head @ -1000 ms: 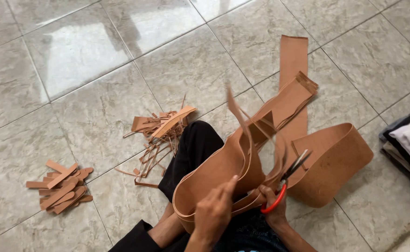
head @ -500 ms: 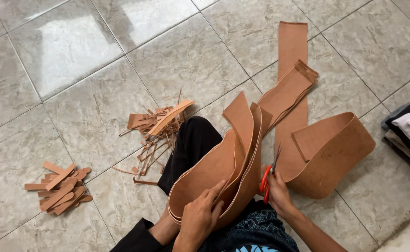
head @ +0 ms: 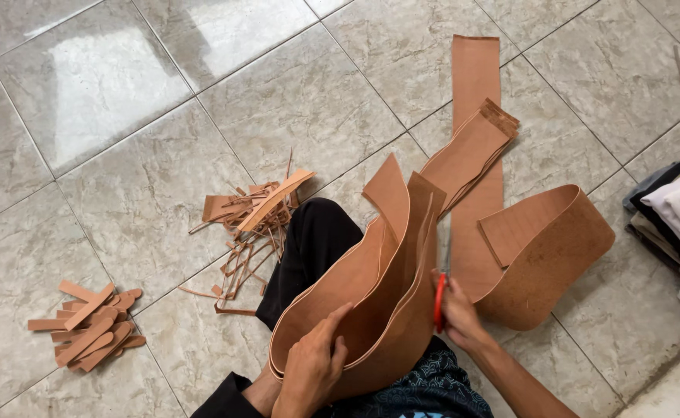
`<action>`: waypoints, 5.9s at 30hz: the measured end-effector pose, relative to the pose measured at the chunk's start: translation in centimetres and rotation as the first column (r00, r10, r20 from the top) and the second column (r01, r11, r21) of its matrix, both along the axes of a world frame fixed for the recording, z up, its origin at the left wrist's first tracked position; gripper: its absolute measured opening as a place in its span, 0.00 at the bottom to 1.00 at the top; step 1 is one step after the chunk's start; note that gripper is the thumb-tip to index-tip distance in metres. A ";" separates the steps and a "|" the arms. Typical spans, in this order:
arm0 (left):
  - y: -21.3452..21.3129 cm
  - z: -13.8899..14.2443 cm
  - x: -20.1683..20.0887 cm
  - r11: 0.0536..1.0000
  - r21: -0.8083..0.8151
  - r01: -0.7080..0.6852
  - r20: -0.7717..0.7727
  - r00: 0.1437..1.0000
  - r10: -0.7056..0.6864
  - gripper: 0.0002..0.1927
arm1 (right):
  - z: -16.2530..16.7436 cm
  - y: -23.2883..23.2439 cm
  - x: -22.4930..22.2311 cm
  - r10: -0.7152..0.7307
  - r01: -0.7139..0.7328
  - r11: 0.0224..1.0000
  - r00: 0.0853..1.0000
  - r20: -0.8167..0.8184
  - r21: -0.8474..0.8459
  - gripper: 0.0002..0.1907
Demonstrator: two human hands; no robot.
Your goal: The person sits cross-legged on a tiled floor and cuts tan leather material with red-handled scissors. They trim small pieces and thin strips from sheets, toss the cut pieces onto a growing pile, unroll a long leather strip, and continue cutting small rectangular pieces one at a time.
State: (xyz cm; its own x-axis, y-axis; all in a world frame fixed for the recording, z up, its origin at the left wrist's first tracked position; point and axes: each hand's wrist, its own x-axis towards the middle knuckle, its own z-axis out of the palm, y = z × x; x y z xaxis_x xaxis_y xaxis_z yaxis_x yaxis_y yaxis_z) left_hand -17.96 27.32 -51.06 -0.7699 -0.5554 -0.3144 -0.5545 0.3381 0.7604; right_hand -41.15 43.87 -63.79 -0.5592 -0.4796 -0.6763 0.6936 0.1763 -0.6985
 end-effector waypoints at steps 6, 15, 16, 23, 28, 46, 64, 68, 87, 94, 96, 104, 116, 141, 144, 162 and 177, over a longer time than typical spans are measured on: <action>-0.3 -0.7 0.7 0.999 0.008 0.044 -0.016 0.999 -0.044 0.23 | 1.3 -4.1 1.4 0.007 0.007 0.999 0.944 0.330 -0.040 0.26; -1.6 -0.6 1.2 0.971 0.024 0.236 -0.302 0.928 -0.218 0.24 | -0.2 0.2 0.1 -0.131 0.182 0.965 0.958 0.253 -0.189 0.18; -1.9 -0.4 1.0 0.977 0.050 0.208 -0.293 0.938 -0.184 0.22 | -0.2 0.0 0.1 -0.155 0.219 0.919 0.965 0.211 -0.328 0.13; -3.7 0.6 -0.2 0.967 -0.049 0.249 -0.320 0.913 -0.252 0.18 | 4.1 -0.2 -3.1 -0.317 0.207 0.803 0.942 -0.106 -0.559 0.10; -4.9 0.1 0.3 0.968 0.075 0.241 -0.234 0.947 -0.218 0.16 | 6.2 -0.3 -4.4 -0.316 0.159 0.872 0.904 -0.286 -0.463 0.15; -3.9 -4.0 -0.3 0.960 -0.184 0.210 0.212 0.962 -0.170 0.58 | 0.1 -5.8 2.9 -0.115 0.106 0.993 0.972 0.205 0.055 0.15; -7.4 -1.5 4.0 0.990 0.123 -0.070 -0.122 0.989 0.085 0.32 | 1.2 -16.3 -8.5 -0.379 0.393 0.675 0.911 0.163 -0.625 0.11; -11.4 4.0 -0.9 0.976 0.041 -0.215 -0.134 0.966 0.219 0.28 | 7.1 -22.6 -15.1 -0.338 0.201 0.569 0.941 -0.004 -0.797 0.20; -27.1 -0.5 -8.8 0.844 -0.093 -0.529 -0.062 0.849 0.525 0.48 | 12.3 -32.7 -15.3 0.262 -0.303 0.944 0.461 -0.848 0.127 0.20; -25.5 -6.4 -5.2 0.729 -0.281 -0.624 -0.307 0.778 0.548 0.45 | 3.2 -11.3 -18.8 0.272 0.280 0.910 0.153 -0.950 0.306 0.18; -24.1 -7.4 -4.0 0.654 -0.176 -0.736 -0.360 0.667 0.653 0.39 | 2.7 -4.5 -20.9 0.365 0.521 0.739 0.222 -0.904 0.427 0.19; -9.1 -10.9 -2.4 0.291 0.956 -0.039 -0.163 0.755 0.635 0.24 | 0.5 6.7 -20.6 -0.203 0.645 0.679 0.625 -0.753 0.352 0.21; -5.5 -2.8 0.9 0.633 0.713 -0.301 -0.412 0.550 0.726 0.25 | 13.8 -3.8 -12.7 -0.546 -0.004 0.769 0.516 -0.660 -0.639 0.17; -3.8 -10.8 15.9 0.514 0.820 -0.252 -0.338 0.512 0.790 0.35 | 5.0 -14.1 4.9 0.060 -0.058 0.990 0.998 0.010 -0.128 0.25; -4.3 -10.6 16.4 0.524 0.807 -0.273 -0.336 0.517 0.787 0.33 | 5.1 -18.7 2.8 -0.098 0.135 0.975 0.975 0.200 -0.177 0.25; -5.1 -10.6 15.0 0.347 0.895 -0.280 -0.297 0.205 0.933 0.29 | 4.2 -25.1 -8.0 0.020 0.004 0.995 0.970 -0.244 0.097 0.16; -5.5 -10.2 14.4 0.058 0.864 -0.500 -0.021 0.079 0.997 0.19 | 0.7 -24.9 0.9 -0.127 0.109 0.977 0.988 -0.090 -0.182 0.09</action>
